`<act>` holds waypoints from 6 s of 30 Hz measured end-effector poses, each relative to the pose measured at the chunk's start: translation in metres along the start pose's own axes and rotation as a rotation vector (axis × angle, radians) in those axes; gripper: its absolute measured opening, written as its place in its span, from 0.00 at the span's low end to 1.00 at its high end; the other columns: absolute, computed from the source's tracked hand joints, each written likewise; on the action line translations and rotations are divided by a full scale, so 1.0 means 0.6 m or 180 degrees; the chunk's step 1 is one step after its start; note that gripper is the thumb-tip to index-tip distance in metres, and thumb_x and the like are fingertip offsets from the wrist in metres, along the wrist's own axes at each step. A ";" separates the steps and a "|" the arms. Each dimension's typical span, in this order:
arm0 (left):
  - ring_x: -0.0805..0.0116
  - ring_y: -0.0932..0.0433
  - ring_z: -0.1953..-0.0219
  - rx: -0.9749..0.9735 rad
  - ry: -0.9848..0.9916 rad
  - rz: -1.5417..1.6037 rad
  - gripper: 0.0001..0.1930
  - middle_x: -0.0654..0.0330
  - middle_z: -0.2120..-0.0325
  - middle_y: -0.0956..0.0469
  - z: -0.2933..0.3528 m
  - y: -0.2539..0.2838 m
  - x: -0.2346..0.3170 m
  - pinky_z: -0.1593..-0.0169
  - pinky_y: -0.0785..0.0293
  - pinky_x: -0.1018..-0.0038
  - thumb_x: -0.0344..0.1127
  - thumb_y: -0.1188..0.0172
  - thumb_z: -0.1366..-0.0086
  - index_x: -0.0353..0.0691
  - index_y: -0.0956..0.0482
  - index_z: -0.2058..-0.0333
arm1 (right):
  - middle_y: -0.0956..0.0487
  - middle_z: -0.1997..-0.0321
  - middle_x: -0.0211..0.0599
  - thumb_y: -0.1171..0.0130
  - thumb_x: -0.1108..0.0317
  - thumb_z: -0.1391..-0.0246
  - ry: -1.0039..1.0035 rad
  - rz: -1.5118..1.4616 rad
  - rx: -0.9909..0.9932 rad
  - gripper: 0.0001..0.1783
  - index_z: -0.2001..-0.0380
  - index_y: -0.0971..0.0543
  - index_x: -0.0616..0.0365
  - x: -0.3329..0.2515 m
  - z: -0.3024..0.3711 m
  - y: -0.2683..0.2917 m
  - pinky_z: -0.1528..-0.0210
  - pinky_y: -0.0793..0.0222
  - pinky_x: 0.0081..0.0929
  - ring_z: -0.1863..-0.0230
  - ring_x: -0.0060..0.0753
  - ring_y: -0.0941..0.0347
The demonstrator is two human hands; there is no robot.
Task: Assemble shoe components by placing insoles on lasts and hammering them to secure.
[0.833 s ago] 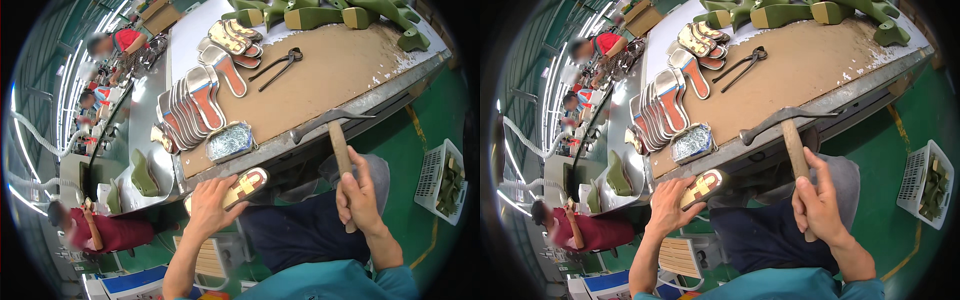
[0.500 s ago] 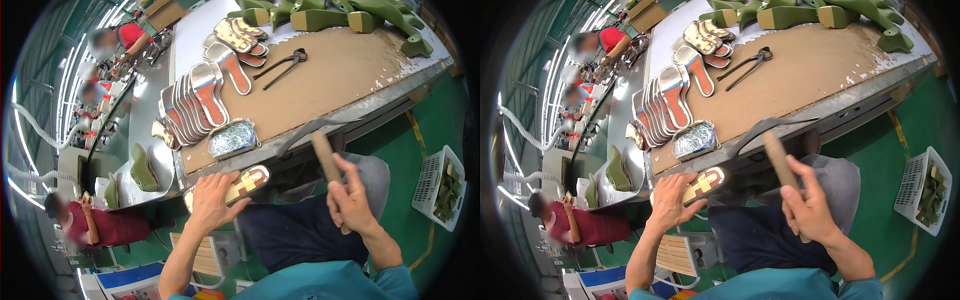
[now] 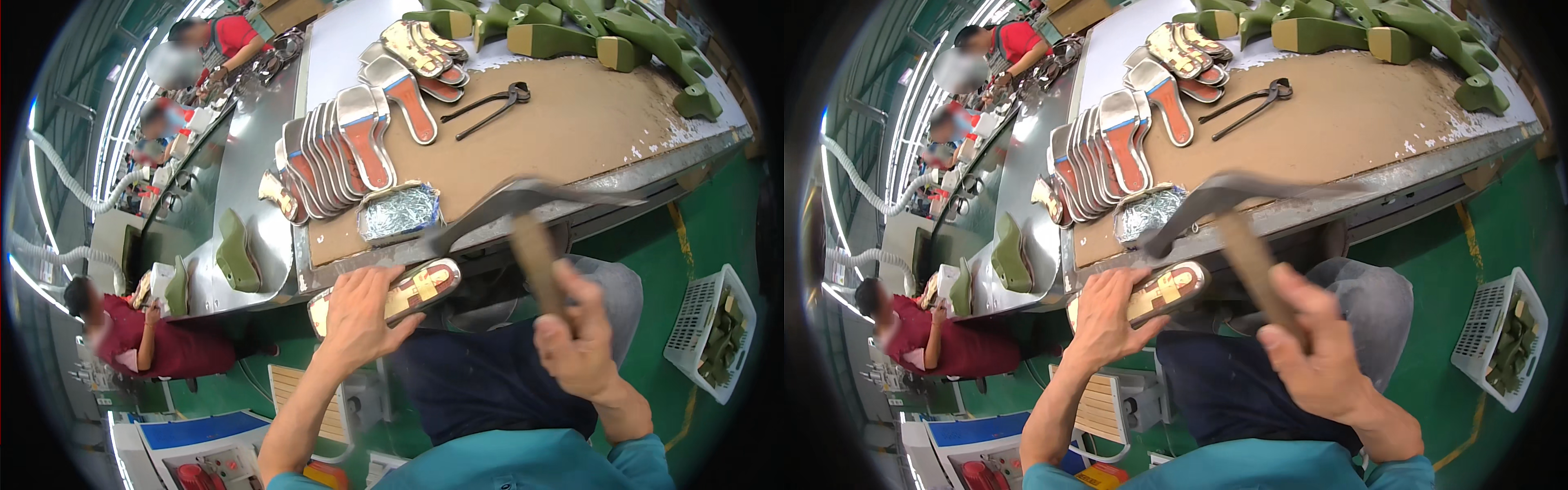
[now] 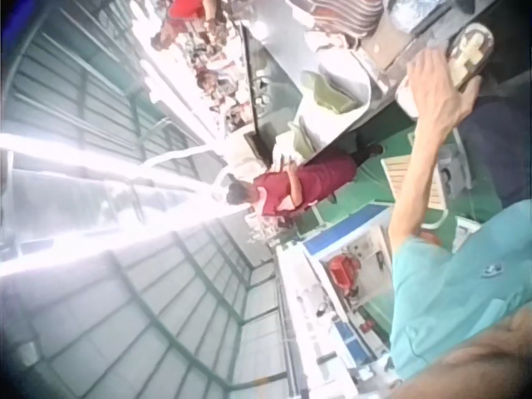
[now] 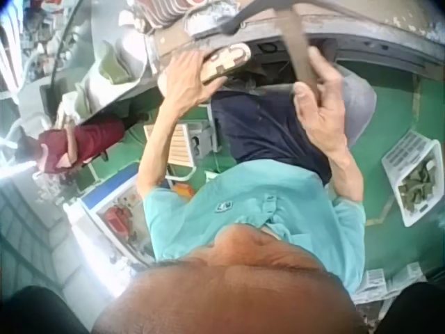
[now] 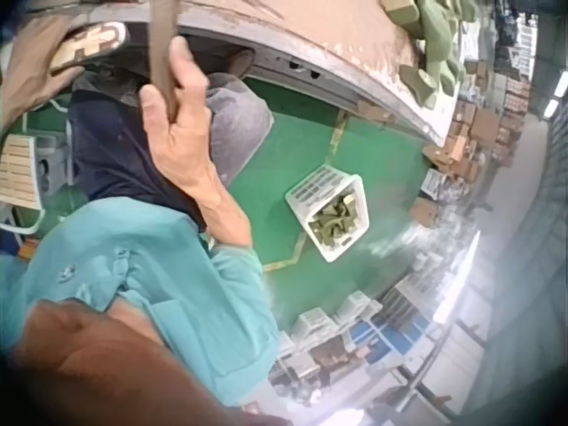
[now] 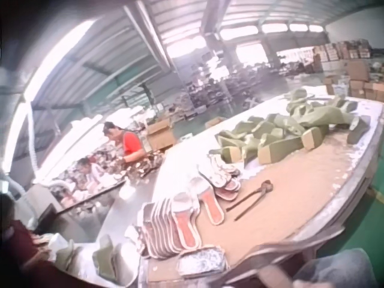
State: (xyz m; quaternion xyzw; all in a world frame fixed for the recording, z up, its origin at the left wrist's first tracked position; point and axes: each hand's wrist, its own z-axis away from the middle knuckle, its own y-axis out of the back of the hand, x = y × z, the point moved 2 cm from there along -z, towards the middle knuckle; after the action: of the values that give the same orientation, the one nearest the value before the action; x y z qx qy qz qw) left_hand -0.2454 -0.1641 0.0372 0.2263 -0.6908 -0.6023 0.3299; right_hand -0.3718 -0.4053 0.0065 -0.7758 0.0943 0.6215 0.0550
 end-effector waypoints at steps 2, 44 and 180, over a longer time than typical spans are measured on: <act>0.55 0.27 0.54 0.0100 0.0044 0.0136 0.41 0.56 0.59 0.24 0.002 -0.002 0.000 0.49 0.36 0.64 0.44 0.28 0.56 0.36 0.36 0.44 | 0.25 0.52 0.45 0.49 0.72 0.39 -0.0911 -0.1070 0.0438 0.28 0.37 0.41 0.58 -0.029 0.003 0.021 0.63 0.27 0.22 0.65 0.27 0.25; 0.65 0.24 0.61 0.3689 0.3175 0.2755 0.30 0.46 0.55 0.26 0.156 -0.025 -0.359 0.61 0.22 0.71 0.30 0.36 0.43 0.29 0.42 0.47 | 0.28 0.61 0.46 0.44 0.79 0.50 0.0618 0.3317 -0.0049 0.23 0.49 0.29 0.58 0.091 -0.185 0.044 0.54 0.34 0.41 0.57 0.50 0.31; 0.61 0.24 0.70 -0.0544 0.2116 0.7381 0.35 0.56 0.65 0.23 0.204 -0.194 0.157 0.68 0.25 0.66 0.66 0.56 0.38 0.37 0.29 0.50 | 0.21 0.64 0.40 0.35 0.74 0.53 0.2258 0.0796 0.0506 0.17 0.58 0.25 0.57 -0.176 -0.082 0.009 0.67 0.27 0.23 0.67 0.34 0.23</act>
State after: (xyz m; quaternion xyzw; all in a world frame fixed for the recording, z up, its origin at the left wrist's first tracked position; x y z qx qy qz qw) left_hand -0.4088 -0.1673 -0.0666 -0.4064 -0.3228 0.0952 0.8494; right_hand -0.3483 -0.4121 0.1203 -0.9184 0.2493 0.3071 0.0027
